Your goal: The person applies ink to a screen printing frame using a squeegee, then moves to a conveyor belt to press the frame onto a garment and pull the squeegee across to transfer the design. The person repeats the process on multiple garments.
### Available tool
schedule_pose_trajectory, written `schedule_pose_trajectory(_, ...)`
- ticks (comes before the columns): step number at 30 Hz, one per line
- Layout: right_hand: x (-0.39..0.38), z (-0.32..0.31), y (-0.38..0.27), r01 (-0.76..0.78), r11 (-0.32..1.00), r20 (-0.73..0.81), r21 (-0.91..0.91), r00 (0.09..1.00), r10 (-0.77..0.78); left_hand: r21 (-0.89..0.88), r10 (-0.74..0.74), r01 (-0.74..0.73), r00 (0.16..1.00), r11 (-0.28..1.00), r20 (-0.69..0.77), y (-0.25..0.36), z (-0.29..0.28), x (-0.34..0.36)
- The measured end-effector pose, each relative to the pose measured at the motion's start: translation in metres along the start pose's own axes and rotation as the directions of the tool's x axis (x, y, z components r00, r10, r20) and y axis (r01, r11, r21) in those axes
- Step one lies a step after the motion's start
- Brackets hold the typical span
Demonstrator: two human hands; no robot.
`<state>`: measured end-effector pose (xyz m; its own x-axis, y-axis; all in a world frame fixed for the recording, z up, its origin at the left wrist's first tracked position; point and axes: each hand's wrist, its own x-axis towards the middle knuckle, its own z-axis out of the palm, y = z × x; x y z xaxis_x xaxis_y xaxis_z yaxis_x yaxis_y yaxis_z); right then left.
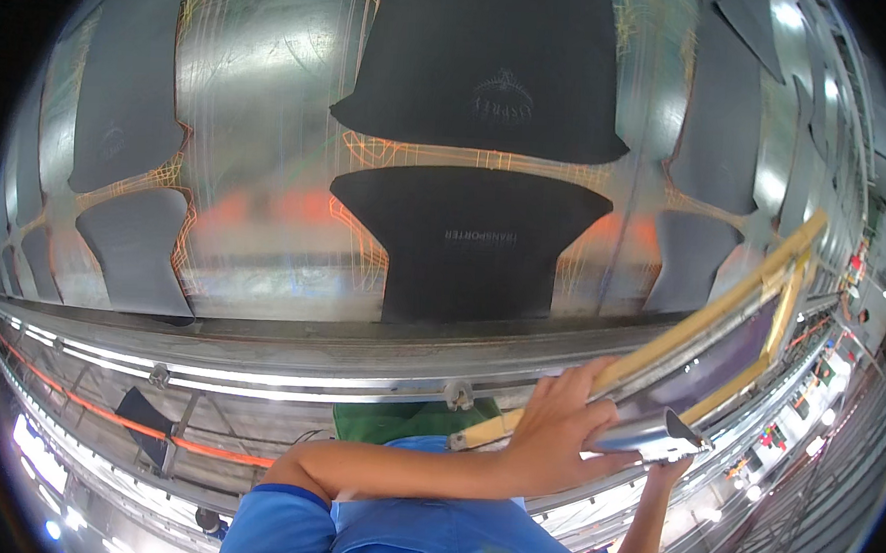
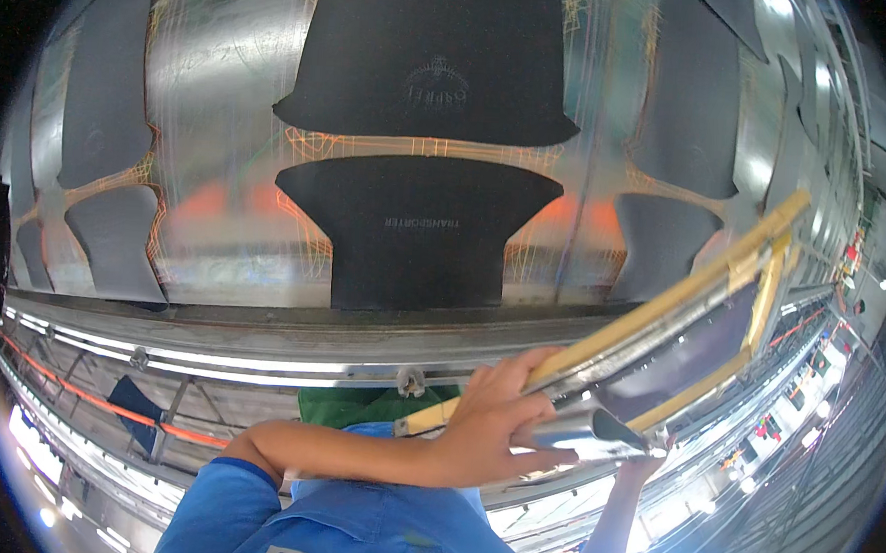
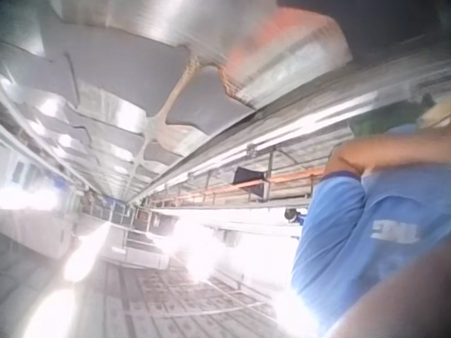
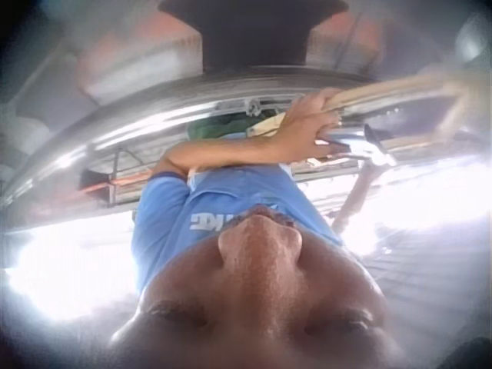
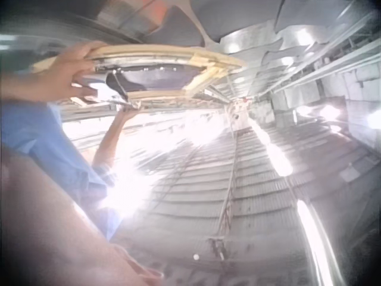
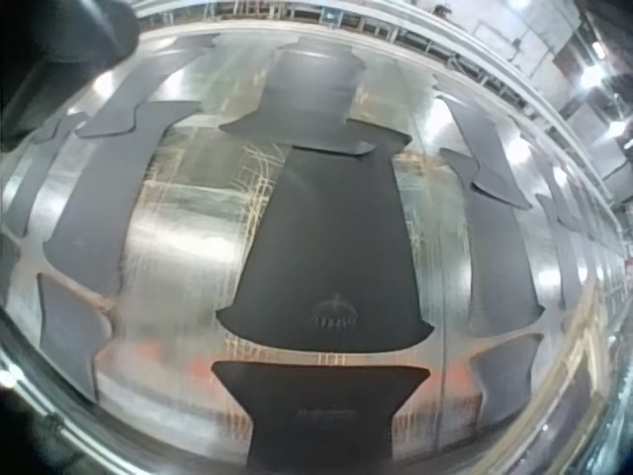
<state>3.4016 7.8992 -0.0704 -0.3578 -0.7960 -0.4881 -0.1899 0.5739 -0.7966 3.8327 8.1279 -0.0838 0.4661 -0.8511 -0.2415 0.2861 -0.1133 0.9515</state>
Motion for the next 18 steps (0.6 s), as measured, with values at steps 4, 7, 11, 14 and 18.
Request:
schedule_pose_trajectory(4,-0.006,0.001,0.010,0.062,0.991,0.051,-0.119,0.997,-0.056,0.045,0.045,-0.041,0.996,0.998,-0.072,-0.007,-0.024,-0.034)
schedule_pose_trajectory(7,-0.019,0.016,0.010,0.064,0.984,-0.094,-0.167,0.992,-0.081,0.109,0.028,-0.017,0.995,0.994,-0.100,-0.004,-0.041,-0.059)
schedule_pose_trajectory(11,-0.043,0.018,0.014,0.088,0.991,0.033,-0.105,0.996,-0.085,0.058,0.077,-0.067,0.974,0.996,-0.212,-0.009,-0.059,-0.080)
schedule_pose_trajectory(14,-0.063,0.009,0.004,0.118,0.975,0.202,-0.187,0.976,-0.079,0.030,0.038,-0.032,0.974,0.999,-0.225,0.002,-0.087,-0.084)
schedule_pose_trajectory(18,-0.137,0.082,0.022,0.091,0.977,-0.130,-0.191,0.985,-0.117,-0.003,0.005,-0.006,0.979,1.000,-0.206,0.011,-0.143,-0.098)
